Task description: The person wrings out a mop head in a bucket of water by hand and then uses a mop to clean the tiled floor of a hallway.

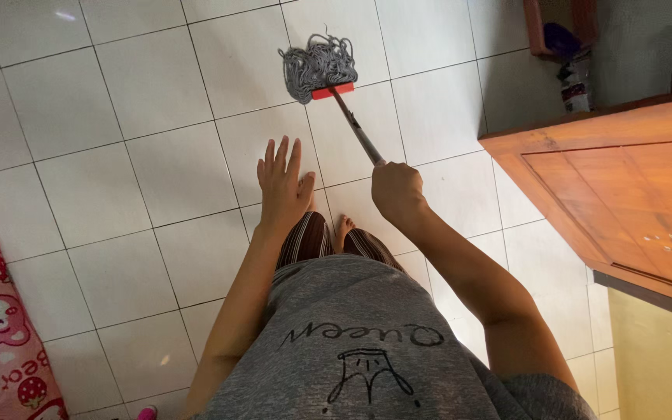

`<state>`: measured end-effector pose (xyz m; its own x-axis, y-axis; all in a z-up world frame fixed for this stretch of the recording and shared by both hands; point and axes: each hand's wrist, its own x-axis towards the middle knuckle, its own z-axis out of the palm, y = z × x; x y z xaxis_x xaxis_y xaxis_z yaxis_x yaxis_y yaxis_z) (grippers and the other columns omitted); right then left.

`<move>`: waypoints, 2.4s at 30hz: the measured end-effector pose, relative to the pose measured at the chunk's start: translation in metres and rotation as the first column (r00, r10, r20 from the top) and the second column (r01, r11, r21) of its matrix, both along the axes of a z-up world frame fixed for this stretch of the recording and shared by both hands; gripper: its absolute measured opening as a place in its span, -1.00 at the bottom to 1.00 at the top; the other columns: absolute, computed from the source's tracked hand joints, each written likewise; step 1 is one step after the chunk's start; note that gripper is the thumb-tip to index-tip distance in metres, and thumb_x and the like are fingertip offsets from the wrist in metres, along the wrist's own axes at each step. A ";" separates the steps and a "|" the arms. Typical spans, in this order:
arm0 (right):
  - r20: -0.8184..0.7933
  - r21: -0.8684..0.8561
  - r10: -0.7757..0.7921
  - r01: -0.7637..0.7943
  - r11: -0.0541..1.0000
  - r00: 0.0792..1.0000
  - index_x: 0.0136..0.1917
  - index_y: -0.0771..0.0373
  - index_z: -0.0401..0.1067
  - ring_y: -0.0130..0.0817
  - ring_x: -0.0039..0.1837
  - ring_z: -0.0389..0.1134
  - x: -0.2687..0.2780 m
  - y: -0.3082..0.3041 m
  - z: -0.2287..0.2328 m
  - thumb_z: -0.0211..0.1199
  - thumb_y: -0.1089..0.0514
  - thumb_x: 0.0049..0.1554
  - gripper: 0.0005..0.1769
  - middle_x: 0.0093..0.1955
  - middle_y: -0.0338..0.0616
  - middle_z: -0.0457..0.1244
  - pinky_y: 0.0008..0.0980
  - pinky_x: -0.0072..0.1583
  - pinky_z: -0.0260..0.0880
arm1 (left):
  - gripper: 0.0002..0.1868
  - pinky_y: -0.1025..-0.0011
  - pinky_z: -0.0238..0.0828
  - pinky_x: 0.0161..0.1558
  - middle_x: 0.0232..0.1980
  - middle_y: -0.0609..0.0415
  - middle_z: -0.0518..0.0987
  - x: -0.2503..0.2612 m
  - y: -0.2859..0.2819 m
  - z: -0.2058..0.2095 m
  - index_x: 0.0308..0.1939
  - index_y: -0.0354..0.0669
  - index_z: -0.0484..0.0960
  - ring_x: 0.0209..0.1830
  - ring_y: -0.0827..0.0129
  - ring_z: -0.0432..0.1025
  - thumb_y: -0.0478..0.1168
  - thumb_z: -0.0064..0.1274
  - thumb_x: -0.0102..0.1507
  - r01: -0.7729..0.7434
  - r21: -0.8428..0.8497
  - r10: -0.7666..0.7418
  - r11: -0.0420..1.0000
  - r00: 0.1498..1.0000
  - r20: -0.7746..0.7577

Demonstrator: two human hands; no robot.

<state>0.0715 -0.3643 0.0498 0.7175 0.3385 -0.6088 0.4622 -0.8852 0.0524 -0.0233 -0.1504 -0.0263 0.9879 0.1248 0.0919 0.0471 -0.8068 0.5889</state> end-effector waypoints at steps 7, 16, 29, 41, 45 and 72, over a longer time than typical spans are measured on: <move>0.042 -0.070 0.026 -0.023 0.997 0.999 0.39 0.34 0.32 -0.28 -0.27 0.48 0.072 0.028 -0.023 0.04 0.23 0.25 -0.55 -0.29 -0.09 0.38 -0.35 -0.36 0.45 | -0.31 -0.36 -0.24 0.47 0.62 -0.21 0.11 0.047 0.042 0.005 0.57 -0.16 0.22 0.66 -0.16 -0.15 -0.02 -0.02 0.40 -0.026 -0.024 0.024 0.999 0.998 -0.050; 0.086 -0.028 -0.060 0.063 0.998 0.994 0.44 0.20 0.31 -0.15 -0.11 0.48 0.188 0.067 -0.094 0.04 0.10 0.30 -0.54 -0.17 -0.04 0.40 -0.20 -0.21 0.50 | -0.31 -0.34 -0.24 0.47 0.62 -0.19 0.12 0.095 0.101 -0.004 0.57 -0.15 0.21 0.66 -0.15 -0.16 -0.03 -0.02 0.39 -0.063 0.007 0.063 0.998 0.995 -0.073; 0.084 -0.053 -0.213 0.218 0.974 0.973 0.56 0.00 0.17 -0.11 0.05 0.46 0.227 0.076 -0.162 0.10 -0.01 0.29 -0.42 -0.01 -0.04 0.40 -0.14 -0.05 0.50 | -0.32 -0.34 -0.27 0.46 0.61 -0.21 0.12 0.097 0.128 -0.003 0.56 -0.17 0.21 0.65 -0.15 -0.16 0.00 -0.07 0.40 -0.077 0.038 0.080 0.996 0.994 -0.075; 0.026 -0.107 -0.218 0.219 0.970 0.976 0.62 0.04 0.05 -0.09 -0.01 0.49 0.164 0.027 -0.142 0.04 0.11 0.28 -0.34 -0.08 -0.02 0.40 -0.13 -0.07 0.52 | -0.32 -0.33 -0.24 0.47 0.61 -0.21 0.13 0.076 0.092 0.004 0.56 -0.16 0.21 0.66 -0.13 -0.15 -0.01 -0.06 0.40 -0.044 0.008 0.044 0.999 0.998 -0.041; -0.006 -0.142 -0.212 0.209 0.968 0.977 0.64 0.02 0.00 -0.08 -0.01 0.48 0.127 -0.002 -0.131 0.02 0.17 0.24 -0.28 -0.05 0.01 0.40 -0.12 -0.07 0.51 | -0.31 -0.33 -0.17 0.47 0.62 -0.20 0.15 0.060 0.068 0.008 0.56 -0.14 0.22 0.66 -0.14 -0.11 -0.03 -0.02 0.39 -0.022 -0.006 0.022 1.000 1.000 0.005; 0.043 0.020 -0.142 0.142 0.990 0.989 0.43 0.27 0.28 -0.16 -0.05 0.49 -0.043 -0.086 -0.027 -0.03 0.20 0.27 -0.53 -0.05 -0.02 0.40 -0.21 -0.15 0.53 | -0.30 -0.37 -0.14 0.43 0.59 -0.25 0.19 -0.023 -0.024 0.007 0.55 -0.09 0.22 0.64 -0.22 -0.07 -0.04 0.03 0.36 0.050 0.062 -0.053 0.997 0.997 0.051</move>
<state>0.0283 -0.4502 0.0227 0.7849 0.2415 -0.5706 0.3293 -0.9427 0.0540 -0.0463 -0.1741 -0.0196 0.9865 0.0662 0.1497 -0.0254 -0.8416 0.5395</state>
